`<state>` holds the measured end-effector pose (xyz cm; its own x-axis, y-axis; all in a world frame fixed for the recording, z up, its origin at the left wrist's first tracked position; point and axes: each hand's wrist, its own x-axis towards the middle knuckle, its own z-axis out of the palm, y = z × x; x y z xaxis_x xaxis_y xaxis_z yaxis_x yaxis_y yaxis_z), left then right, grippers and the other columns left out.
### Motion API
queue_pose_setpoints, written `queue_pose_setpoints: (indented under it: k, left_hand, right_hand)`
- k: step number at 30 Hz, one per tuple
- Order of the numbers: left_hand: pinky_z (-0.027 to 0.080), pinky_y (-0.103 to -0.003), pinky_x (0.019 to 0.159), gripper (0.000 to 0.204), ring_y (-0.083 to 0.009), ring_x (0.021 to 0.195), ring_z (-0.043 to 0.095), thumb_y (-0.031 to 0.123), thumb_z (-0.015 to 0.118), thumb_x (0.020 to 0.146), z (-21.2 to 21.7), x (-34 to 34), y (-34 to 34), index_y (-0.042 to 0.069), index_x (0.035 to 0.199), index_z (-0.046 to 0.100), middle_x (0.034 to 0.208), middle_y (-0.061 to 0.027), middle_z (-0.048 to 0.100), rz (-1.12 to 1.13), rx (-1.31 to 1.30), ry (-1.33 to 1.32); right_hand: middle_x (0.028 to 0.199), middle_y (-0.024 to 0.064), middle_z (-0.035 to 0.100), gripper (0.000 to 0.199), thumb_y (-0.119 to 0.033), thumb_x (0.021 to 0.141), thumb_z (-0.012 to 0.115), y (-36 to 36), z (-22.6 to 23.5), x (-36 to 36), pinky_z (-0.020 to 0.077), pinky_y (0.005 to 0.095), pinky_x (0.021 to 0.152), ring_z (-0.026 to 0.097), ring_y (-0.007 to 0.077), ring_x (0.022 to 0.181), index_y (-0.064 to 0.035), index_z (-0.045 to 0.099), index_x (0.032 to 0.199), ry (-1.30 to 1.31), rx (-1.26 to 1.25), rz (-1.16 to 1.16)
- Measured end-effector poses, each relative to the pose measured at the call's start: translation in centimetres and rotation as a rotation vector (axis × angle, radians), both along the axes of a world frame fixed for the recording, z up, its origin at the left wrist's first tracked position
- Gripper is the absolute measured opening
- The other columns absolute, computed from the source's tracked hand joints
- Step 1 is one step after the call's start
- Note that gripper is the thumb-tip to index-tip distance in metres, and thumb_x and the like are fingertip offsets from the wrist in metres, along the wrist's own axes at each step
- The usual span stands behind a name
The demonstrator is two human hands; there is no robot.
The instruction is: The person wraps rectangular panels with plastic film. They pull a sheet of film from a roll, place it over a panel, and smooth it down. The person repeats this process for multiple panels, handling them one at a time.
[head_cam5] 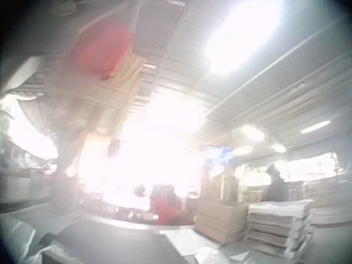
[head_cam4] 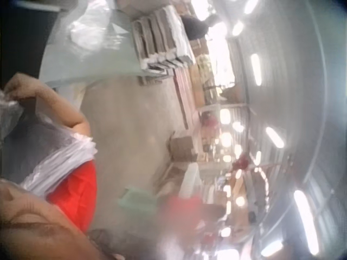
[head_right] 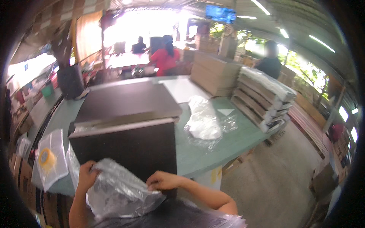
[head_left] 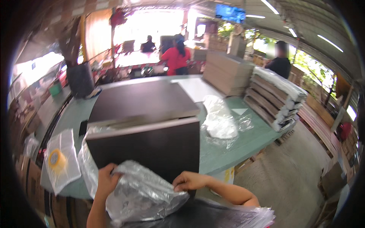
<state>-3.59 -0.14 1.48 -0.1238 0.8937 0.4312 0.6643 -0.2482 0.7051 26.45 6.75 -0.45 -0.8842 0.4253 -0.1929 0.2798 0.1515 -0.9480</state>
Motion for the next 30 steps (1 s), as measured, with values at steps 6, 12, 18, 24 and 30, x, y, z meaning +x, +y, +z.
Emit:
queue_pose_setpoints:
  k: [6, 12, 18, 24, 30]
  left_hand:
    - [0.042, -0.036, 0.062, 0.030, -0.0298, 0.064, 0.053, 0.011, 0.062, 0.067, 3.4, 2.8, -0.1, 0.001, 0.094, 0.053, 0.079, -0.0139, 0.053, 0.113, 0.369, 0.547]
    - [0.043, -0.027, 0.051, 0.047, -0.0148, 0.063, 0.056, 0.015, 0.067, 0.071, -0.1, 8.4, -3.3, 0.004, 0.105, 0.037, 0.078, -0.0086, 0.054, -0.400, -0.424, -0.279]
    - [0.043, -0.021, 0.043, 0.044, -0.0105, 0.050, 0.053, 0.008, 0.062, 0.074, -3.0, 7.4, -2.7, 0.003, 0.107, 0.033, 0.081, -0.0115, 0.052, -0.418, -0.492, -0.698]
    - [0.047, -0.027, 0.047, 0.028, -0.0156, 0.065, 0.055, 0.002, 0.054, 0.076, -1.6, 9.5, -2.4, 0.002, 0.102, 0.042, 0.092, -0.0122, 0.048, -0.466, -0.336, -0.397]
    - [0.037, -0.024, 0.045, 0.002, -0.0150, 0.054, 0.045, 0.001, 0.048, 0.071, -9.0, -0.4, -4.2, 0.000, 0.071, 0.050, 0.066, -0.0064, 0.046, -0.045, 0.193, 0.220]
  right_hand:
    - [0.069, -0.0004, 0.056, 0.017, -0.020, 0.077, 0.061, -0.2, -1.7, 0.3, 0.0384, 0.0216, 0.058, 0.047, 0.0050, 0.064, -0.0031, 0.060, 0.077, 0.182, -0.151, -0.333]
    - [0.073, 0.0028, 0.056, 0.028, -0.027, 0.072, 0.065, -2.4, -2.8, -4.2, 0.0396, 0.0216, 0.060, 0.050, 0.0086, 0.065, -0.0019, 0.059, 0.084, 0.172, -0.192, -0.293]
    - [0.067, 0.0001, 0.054, 0.033, -0.036, 0.077, 0.060, -1.8, -4.1, -5.1, 0.0400, 0.0208, 0.058, 0.049, 0.0064, 0.063, -0.0027, 0.057, 0.078, 0.088, -0.326, -0.302]
    - [0.064, -0.0025, 0.050, 0.023, -0.026, 0.082, 0.056, -2.7, -4.3, -5.8, 0.0351, 0.0206, 0.052, 0.042, 0.0040, 0.058, -0.0057, 0.053, 0.071, 0.419, -0.443, -0.289]
    - [0.059, -0.0036, 0.044, 0.019, -0.028, 0.084, 0.051, 0.0, -2.6, -0.6, 0.0354, 0.0193, 0.042, 0.040, 0.0064, 0.049, -0.0130, 0.049, 0.072, 0.931, -1.140, -0.783]
